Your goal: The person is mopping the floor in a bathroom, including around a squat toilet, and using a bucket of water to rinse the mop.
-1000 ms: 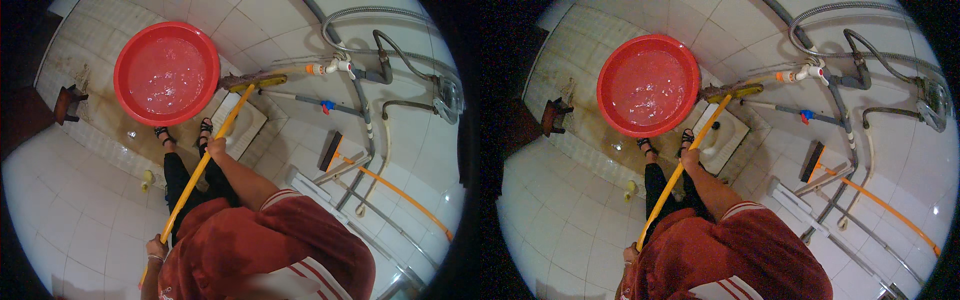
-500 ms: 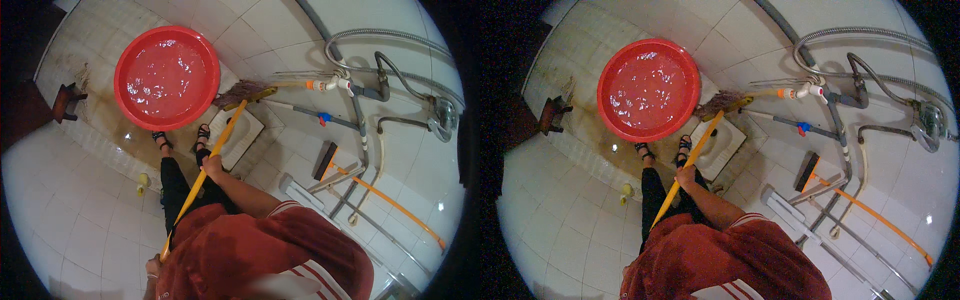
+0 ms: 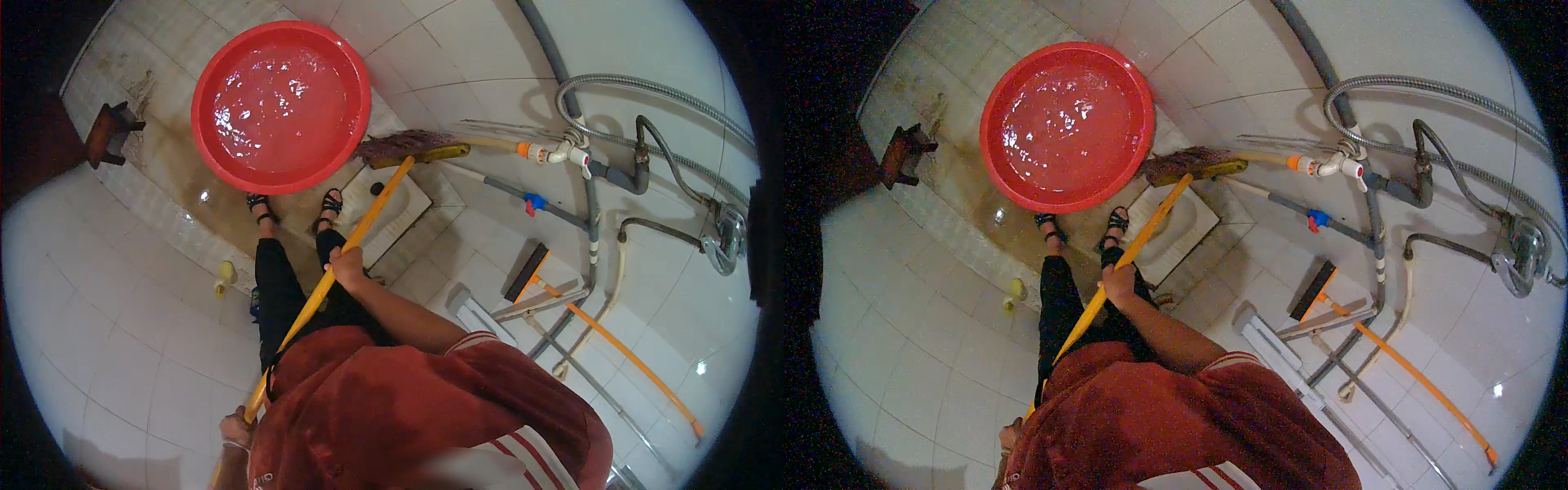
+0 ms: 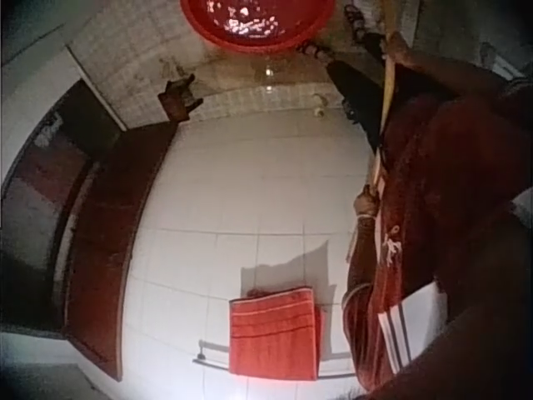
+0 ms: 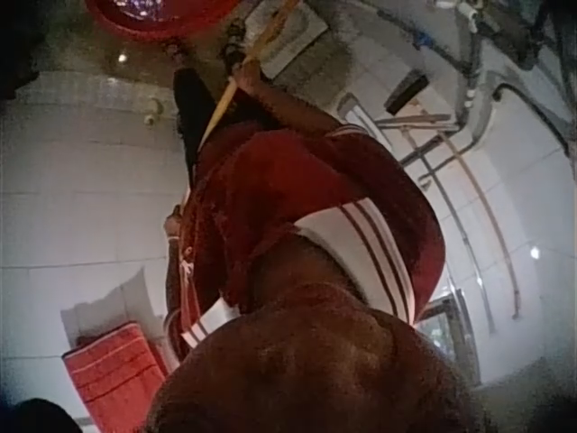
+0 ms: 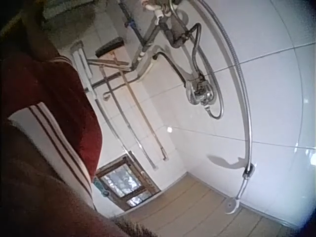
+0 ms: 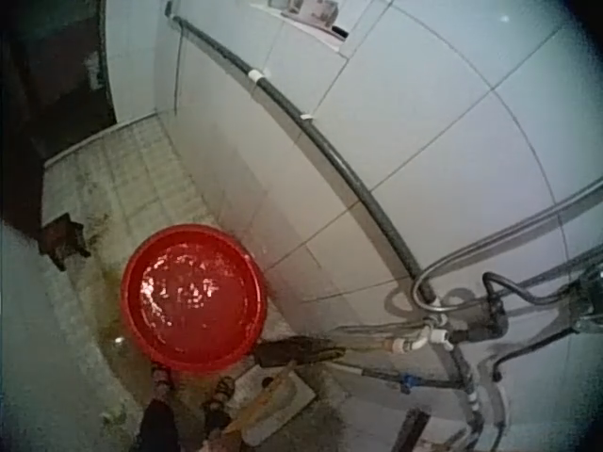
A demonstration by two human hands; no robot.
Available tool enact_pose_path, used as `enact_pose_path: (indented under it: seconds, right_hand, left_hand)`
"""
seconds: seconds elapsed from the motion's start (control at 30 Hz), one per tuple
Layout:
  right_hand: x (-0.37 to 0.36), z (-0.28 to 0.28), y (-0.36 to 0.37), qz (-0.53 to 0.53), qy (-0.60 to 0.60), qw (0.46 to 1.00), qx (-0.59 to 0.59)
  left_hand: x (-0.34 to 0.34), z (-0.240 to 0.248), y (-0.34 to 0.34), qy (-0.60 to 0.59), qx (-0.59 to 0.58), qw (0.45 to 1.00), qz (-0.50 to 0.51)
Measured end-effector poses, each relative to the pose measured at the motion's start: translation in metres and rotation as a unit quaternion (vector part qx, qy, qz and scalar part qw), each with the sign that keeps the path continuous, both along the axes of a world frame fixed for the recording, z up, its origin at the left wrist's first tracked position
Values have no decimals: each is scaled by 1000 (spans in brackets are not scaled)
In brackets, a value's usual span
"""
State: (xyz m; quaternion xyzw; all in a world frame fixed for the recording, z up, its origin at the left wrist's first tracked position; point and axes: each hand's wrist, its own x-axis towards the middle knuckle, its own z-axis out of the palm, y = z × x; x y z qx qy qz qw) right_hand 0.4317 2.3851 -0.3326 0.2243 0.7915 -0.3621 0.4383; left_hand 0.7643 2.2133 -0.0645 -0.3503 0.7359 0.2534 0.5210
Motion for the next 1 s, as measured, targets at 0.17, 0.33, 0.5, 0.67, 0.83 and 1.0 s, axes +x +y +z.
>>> enact_pose_path:
  seconds: [0.17,0.33,0.5,0.67,0.83,1.0]
  right_hand:
    - [-10,22,-9,-46,-1,999,-16]
    - [-14,22,-2,-66,-1,997,-35]
    - [-22,32,-6,-85,15,995,-58]
    - [-25,32,-3,-78,39,995,-47]
    - [-29,26,5,-93,48,992,-67]
    - [-39,32,8,-90,70,993,-40]
  left_hand:
    - [1,-1,1,40,1,999,-4]
    - [-2,-2,1,62,-3,998,2]
    - [-9,-3,0,74,-16,997,-9]
    - [-18,-2,-2,89,-4,996,0]
    - [-20,-5,-6,69,25,997,16]
    - [-29,-13,-7,93,1,996,-15]
